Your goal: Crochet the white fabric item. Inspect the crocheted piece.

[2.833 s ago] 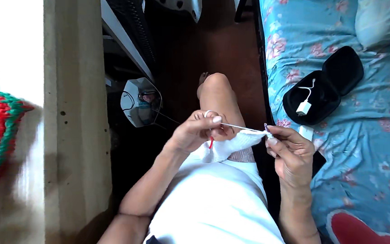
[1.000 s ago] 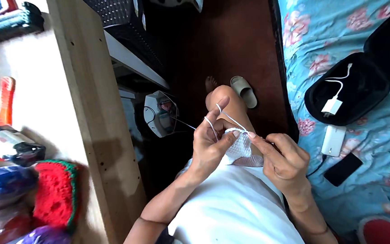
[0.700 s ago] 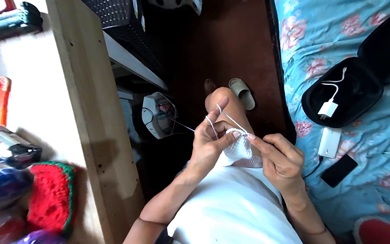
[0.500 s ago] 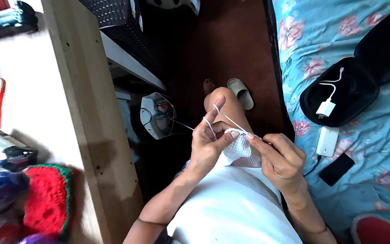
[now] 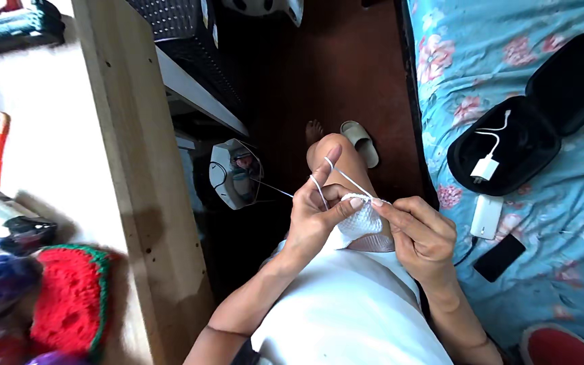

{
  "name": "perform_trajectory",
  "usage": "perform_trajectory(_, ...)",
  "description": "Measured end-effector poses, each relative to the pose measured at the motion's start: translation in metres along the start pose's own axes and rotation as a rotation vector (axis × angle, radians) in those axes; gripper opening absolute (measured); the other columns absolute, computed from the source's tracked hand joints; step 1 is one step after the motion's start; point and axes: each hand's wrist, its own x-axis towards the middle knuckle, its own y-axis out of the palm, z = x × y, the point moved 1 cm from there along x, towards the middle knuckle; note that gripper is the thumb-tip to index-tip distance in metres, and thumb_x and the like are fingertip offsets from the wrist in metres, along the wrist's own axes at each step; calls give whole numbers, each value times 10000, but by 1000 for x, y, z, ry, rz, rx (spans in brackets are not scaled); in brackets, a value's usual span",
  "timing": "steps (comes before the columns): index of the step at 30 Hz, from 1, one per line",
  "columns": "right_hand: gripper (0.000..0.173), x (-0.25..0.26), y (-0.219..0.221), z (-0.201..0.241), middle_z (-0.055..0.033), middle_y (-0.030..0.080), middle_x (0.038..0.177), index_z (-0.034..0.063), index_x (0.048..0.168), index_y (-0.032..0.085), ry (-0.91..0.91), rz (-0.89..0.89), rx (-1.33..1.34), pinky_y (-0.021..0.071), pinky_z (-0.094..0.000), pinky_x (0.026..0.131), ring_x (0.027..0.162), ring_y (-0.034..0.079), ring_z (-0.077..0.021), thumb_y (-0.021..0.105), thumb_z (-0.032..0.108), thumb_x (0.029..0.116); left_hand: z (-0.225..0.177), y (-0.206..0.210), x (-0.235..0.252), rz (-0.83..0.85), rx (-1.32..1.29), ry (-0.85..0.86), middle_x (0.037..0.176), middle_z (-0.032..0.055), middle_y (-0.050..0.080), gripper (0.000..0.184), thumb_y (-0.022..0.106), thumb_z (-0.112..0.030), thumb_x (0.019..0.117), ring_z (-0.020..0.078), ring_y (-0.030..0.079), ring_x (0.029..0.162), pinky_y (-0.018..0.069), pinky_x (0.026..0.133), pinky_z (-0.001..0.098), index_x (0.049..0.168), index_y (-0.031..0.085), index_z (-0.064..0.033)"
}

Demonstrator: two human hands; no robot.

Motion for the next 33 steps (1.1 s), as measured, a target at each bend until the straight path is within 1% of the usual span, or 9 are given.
perform_trajectory(3, 219, 2, -1, 0, -78, 665, 865, 46, 1072, 791, 42, -6, 100, 503, -138, 757, 810, 610, -39, 594, 16, 979, 0, 3, -2, 15, 52, 100, 871, 19, 742, 878, 641, 125, 861, 70, 698, 755, 591, 768, 239, 1614, 264, -124)
perform_trajectory(5, 230, 4, -1, 4, -83, 670, 869, 29, 1109, 775, 59, -8, 105, 497, -116, 743, 800, 606, -24, 588, 14, 975, 9, 6, -4, 19, 256, 339, 909, 6, 739, 840, 657, 78, 894, 62, 695, 807, 585, 800, 248, 1608, 253, -100)
perform_trajectory(8, 293, 11, 3, 21, -104, 666, 859, -2, 1208, 734, 154, -21, 12, 476, -117, 690, 736, 577, -30, 571, 27, 967, 38, 12, -6, -53, 607, 800, 974, 48, 720, 425, 650, -25, 966, 109, 707, 890, 593, 827, 281, 1363, 513, -86)
perform_trajectory(10, 325, 15, 5, 29, -95, 695, 902, -39, 1264, 685, 264, -35, 80, 508, -120, 697, 743, 606, -7, 584, 17, 960, 48, 15, -6, -53, 664, 942, 1014, 81, 701, 267, 623, -16, 982, 143, 698, 961, 575, 882, 285, 1236, 589, -91)
perform_trajectory(13, 323, 15, 5, 25, -28, 693, 950, -58, 1266, 617, 313, -76, 315, 552, -123, 764, 823, 635, 28, 613, -22, 945, 45, 22, -8, -69, 354, 737, 1042, -9, 722, 437, 631, -26, 984, 66, 691, 966, 567, 897, 250, 1390, 532, -152)
perform_trajectory(16, 154, 11, 3, 18, -53, 698, 961, -9, 1133, 647, 87, -119, 115, 538, -118, 814, 876, 650, 12, 594, 81, 1020, 24, 23, -11, -17, 15, 372, 981, -45, 744, 797, 643, 35, 933, 46, 700, 897, 576, 885, 257, 1605, 283, -200)
perform_trajectory(20, 139, 9, -4, 11, -84, 668, 912, 30, 1067, 658, -71, -113, -102, 518, -139, 787, 849, 638, -60, 549, 113, 1042, 9, 16, -8, 75, -68, 196, 908, -31, 691, 873, 610, 79, 927, 54, 677, 829, 576, 837, 255, 1637, 178, -187)
perform_trajectory(26, 108, 8, -8, 11, -94, 646, 871, 24, 1019, 649, -145, -94, -190, 509, -162, 758, 816, 625, -102, 561, 86, 1024, -5, 8, -7, 130, -8, 139, 901, -19, 709, 800, 575, 64, 921, 32, 668, 809, 564, 809, 218, 1620, 216, -86)
perform_trajectory(33, 141, 5, -10, 11, -110, 644, 846, 16, 1013, 690, -179, -94, -264, 503, -198, 721, 781, 618, -143, 563, 76, 1017, -14, 1, -3, 168, 6, 79, 837, -3, 696, 780, 553, 86, 889, 37, 651, 738, 560, 743, 205, 1603, 274, -57)
